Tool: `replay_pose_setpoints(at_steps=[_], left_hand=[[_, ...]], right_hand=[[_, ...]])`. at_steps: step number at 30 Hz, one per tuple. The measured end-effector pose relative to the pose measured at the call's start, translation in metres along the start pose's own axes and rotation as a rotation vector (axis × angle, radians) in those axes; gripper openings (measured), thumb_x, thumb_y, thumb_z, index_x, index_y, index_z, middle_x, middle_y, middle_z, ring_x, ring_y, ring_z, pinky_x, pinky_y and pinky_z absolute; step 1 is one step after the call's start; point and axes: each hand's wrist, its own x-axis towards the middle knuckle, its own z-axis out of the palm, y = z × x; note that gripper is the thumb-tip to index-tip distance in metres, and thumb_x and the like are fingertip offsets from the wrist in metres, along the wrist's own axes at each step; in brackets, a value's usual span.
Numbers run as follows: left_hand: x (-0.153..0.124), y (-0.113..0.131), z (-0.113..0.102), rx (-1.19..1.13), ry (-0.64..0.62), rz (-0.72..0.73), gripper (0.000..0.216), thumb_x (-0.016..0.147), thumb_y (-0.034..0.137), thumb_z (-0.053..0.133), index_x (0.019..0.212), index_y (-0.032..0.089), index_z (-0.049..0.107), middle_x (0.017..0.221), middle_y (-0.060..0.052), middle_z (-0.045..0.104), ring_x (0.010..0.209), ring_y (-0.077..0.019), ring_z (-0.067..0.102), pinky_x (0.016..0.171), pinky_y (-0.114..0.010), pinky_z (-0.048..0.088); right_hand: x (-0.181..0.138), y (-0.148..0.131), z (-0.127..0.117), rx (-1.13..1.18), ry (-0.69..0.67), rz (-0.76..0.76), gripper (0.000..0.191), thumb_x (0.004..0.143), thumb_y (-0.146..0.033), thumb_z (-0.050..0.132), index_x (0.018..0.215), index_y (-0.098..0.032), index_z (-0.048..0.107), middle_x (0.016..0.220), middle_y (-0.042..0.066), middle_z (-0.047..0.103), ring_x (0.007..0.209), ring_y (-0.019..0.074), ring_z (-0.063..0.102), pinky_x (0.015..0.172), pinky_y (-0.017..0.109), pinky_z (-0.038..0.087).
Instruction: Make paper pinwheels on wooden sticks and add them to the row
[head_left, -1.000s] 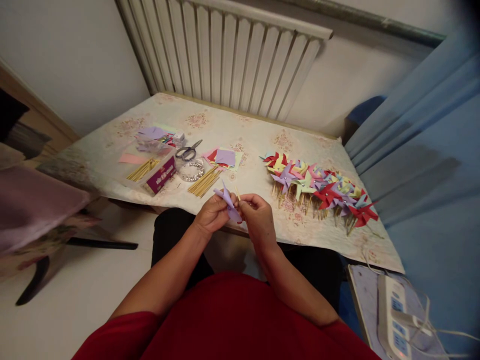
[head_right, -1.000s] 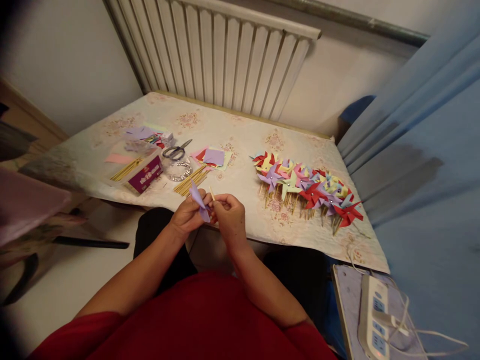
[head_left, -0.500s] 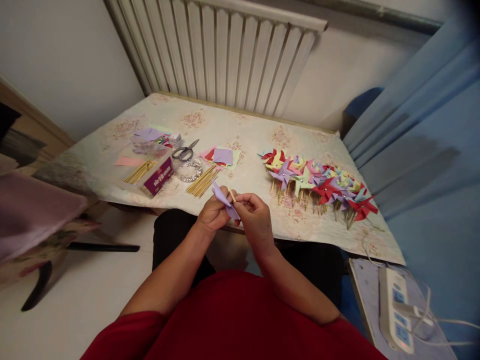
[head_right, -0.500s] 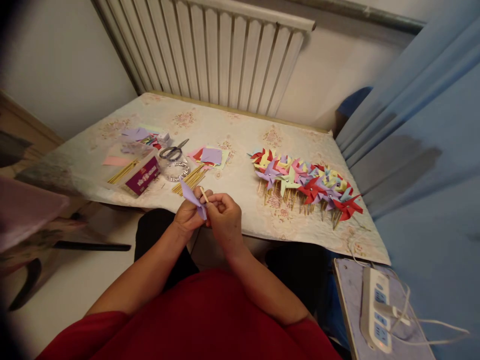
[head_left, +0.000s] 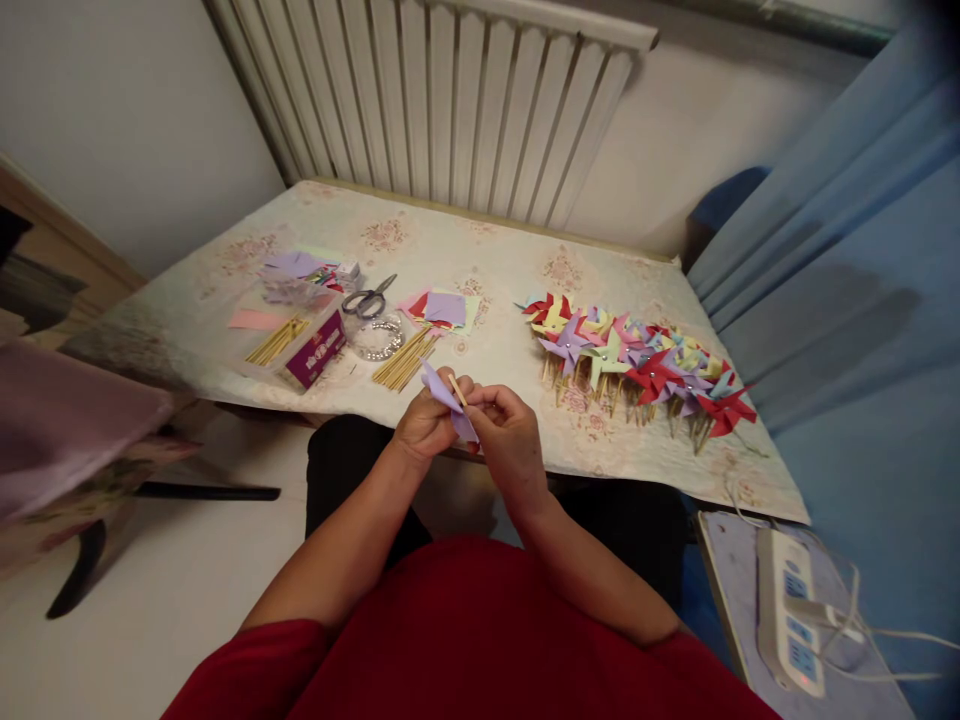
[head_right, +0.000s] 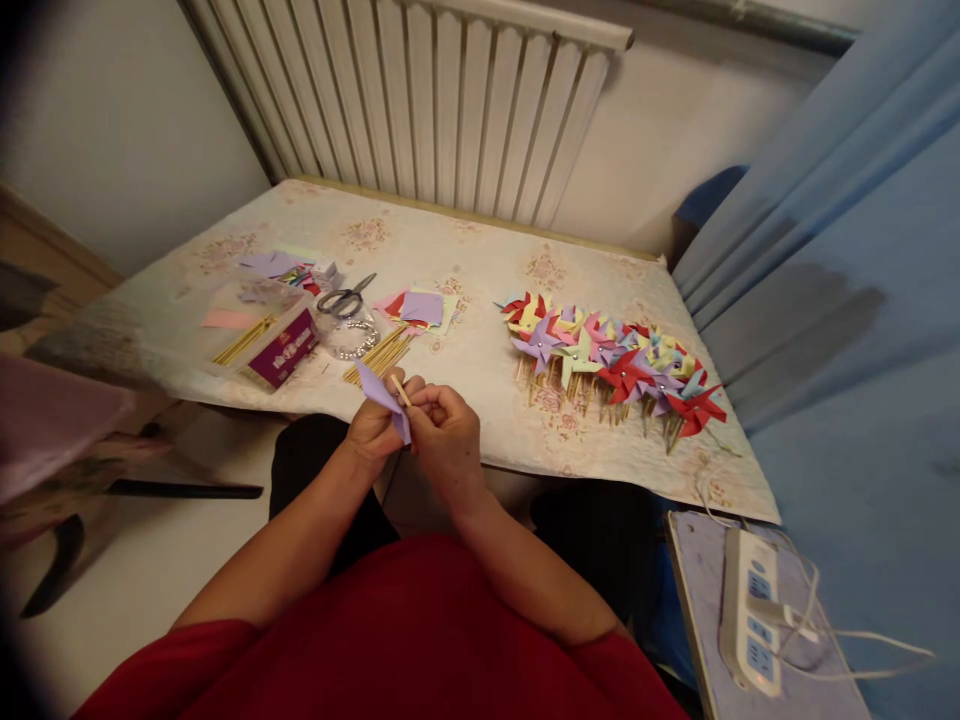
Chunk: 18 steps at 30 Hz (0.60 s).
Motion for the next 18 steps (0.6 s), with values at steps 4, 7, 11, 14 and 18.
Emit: replay_pose_setpoints(at_steps=[4,7,11,14,18], left_hand=[[0.0004,0.0000,0.0011,-0.015,-0.003,0.005,0.046,0.064,0.011,0.080,0.062,0.018,0.035,0.061,0.005,0.042,0.057,-0.0099,0.053,0.054,-0.021,0.047],[0.0003,0.0001,0.0029,-0.008,-0.030,0.013,0.047,0.061,0.011,0.082,0.061,0.017,0.036,0.061,0.005,0.043,0.057,-0.0098,0.053,0.055,-0.021,0.046],[-0.0005,0.0004,0.0073,0.004,-0.004,0.012,0.048,0.062,0.013,0.082,0.061,0.017,0.035,0.059,0.006,0.041,0.055,-0.0090,0.050,0.055,-0.021,0.044],[-0.0006,0.0004,0.0099,0.017,0.021,0.018,0.049,0.063,0.014,0.082,0.060,0.017,0.034,0.057,0.006,0.039,0.054,-0.0085,0.049,0.056,-0.022,0.043],[0.0000,0.0001,0.0090,0.028,0.001,0.020,0.049,0.062,0.015,0.083,0.060,0.018,0.034,0.057,0.006,0.040,0.054,-0.0086,0.049,0.056,-0.022,0.042]], right_hand=[[0.0007,0.0017,0.0005,-0.004,-0.001,-0.011,0.016,0.071,-0.032,0.066,0.077,-0.020,0.058,0.051,-0.008,0.053,0.040,0.0076,0.046,0.039,0.019,0.037],[0.0012,0.0025,0.0003,-0.002,-0.005,-0.021,0.014,0.071,-0.031,0.065,0.076,-0.020,0.058,0.050,-0.008,0.052,0.040,0.0077,0.045,0.039,0.019,0.037],[0.0023,0.0032,-0.0001,-0.025,-0.002,-0.021,0.015,0.072,-0.032,0.065,0.076,-0.020,0.058,0.051,-0.008,0.053,0.040,0.0080,0.046,0.039,0.020,0.038],[0.0032,0.0037,-0.0001,-0.034,0.003,-0.016,0.015,0.072,-0.032,0.065,0.076,-0.020,0.058,0.051,-0.008,0.053,0.040,0.0079,0.046,0.039,0.020,0.038],[0.0037,0.0039,-0.0005,-0.022,-0.007,-0.027,0.013,0.072,-0.029,0.066,0.075,-0.020,0.058,0.050,-0.008,0.053,0.040,0.0079,0.046,0.040,0.020,0.038]])
